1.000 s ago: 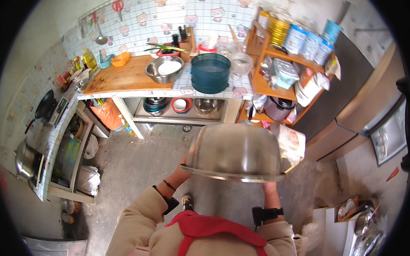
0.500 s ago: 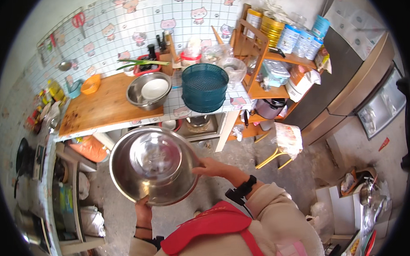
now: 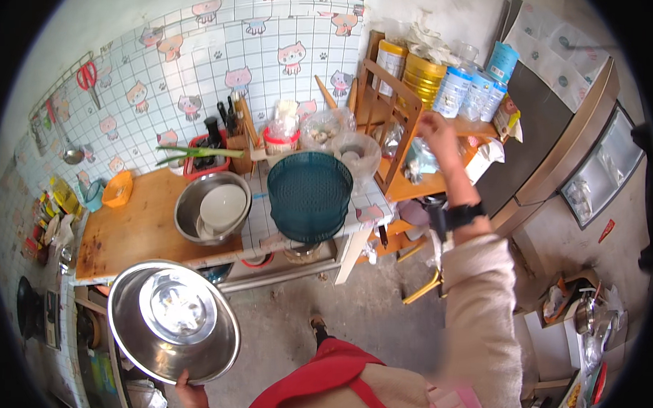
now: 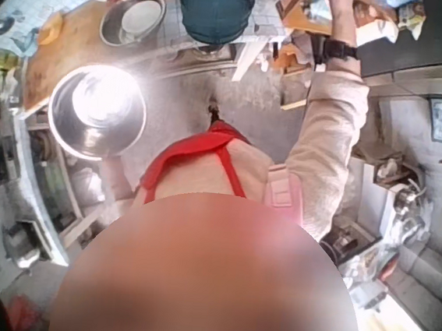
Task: The person wipes a metal bowl with a cloth, then fills it with water from the sink. They open a small packet and add its contents to the bowl, followed by pouring flour from a large bag into the same bowl. The person mixes the contents by hand.
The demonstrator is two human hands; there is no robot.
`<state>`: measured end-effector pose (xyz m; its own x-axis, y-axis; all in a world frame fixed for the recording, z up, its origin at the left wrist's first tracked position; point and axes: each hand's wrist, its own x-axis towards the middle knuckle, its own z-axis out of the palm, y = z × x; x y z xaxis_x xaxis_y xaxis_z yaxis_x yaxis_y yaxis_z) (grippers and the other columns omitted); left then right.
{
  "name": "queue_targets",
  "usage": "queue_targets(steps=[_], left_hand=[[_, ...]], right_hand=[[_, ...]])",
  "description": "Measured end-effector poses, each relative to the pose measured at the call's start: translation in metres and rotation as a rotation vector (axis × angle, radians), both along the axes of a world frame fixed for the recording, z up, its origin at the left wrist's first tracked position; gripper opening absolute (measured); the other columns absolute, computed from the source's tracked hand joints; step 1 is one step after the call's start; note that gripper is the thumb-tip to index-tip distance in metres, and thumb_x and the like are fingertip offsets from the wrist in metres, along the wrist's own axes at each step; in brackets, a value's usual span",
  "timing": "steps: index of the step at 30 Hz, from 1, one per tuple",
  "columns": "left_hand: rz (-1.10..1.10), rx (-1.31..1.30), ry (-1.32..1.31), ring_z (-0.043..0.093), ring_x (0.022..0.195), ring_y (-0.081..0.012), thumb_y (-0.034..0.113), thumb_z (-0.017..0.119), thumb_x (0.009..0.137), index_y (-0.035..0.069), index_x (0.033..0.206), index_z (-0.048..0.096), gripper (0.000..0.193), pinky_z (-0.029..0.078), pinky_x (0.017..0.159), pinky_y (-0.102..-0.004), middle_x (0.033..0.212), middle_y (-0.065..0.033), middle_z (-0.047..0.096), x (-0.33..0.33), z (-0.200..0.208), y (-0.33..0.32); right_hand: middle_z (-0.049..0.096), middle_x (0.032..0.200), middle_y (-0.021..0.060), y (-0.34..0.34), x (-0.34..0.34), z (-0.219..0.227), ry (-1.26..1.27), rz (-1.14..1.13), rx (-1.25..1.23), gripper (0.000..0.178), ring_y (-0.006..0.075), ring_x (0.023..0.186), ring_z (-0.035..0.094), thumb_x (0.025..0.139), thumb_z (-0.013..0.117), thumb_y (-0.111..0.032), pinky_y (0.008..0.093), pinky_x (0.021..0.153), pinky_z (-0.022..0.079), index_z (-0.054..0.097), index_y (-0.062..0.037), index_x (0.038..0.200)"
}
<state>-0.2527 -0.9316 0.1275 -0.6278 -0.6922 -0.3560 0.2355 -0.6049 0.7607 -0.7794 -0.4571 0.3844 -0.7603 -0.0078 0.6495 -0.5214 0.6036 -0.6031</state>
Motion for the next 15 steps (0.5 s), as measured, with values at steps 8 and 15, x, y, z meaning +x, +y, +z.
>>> queue_targets(steps=[8, 15], left_hand=[[0.040, -0.046, 0.085, 0.052, 0.101, -0.0251, 0.015, 0.061, 0.070, 0.005, 0.118, 0.047, 0.051, 0.042, 0.087, -0.0423, 0.111, -0.0073, 0.055, -0.111, 0.061, -0.030], [0.133, -0.037, 0.073, 0.051, 0.104, -0.0255, 0.012, 0.060, 0.068, 0.006, 0.121, 0.043, 0.056, 0.040, 0.090, -0.0419, 0.114, -0.0070, 0.053, -0.172, 0.090, -0.033]], right_hand=[[0.046, 0.121, 0.0184, 0.054, -0.185, 0.138, 0.182, -0.507, 0.464, 0.073, 0.0345, 0.110, 0.046, 0.065, 0.066, -0.030, 0.0387, 0.091, 0.038, 0.034, -0.0062, 0.127], [0.049, 0.117, 0.0218, 0.071, -0.298, 0.152, -0.274, -0.583, 0.631, 0.050, 0.0362, 0.108, 0.047, 0.069, 0.057, -0.018, 0.0402, 0.091, 0.039, 0.046, -0.0016, 0.116]])
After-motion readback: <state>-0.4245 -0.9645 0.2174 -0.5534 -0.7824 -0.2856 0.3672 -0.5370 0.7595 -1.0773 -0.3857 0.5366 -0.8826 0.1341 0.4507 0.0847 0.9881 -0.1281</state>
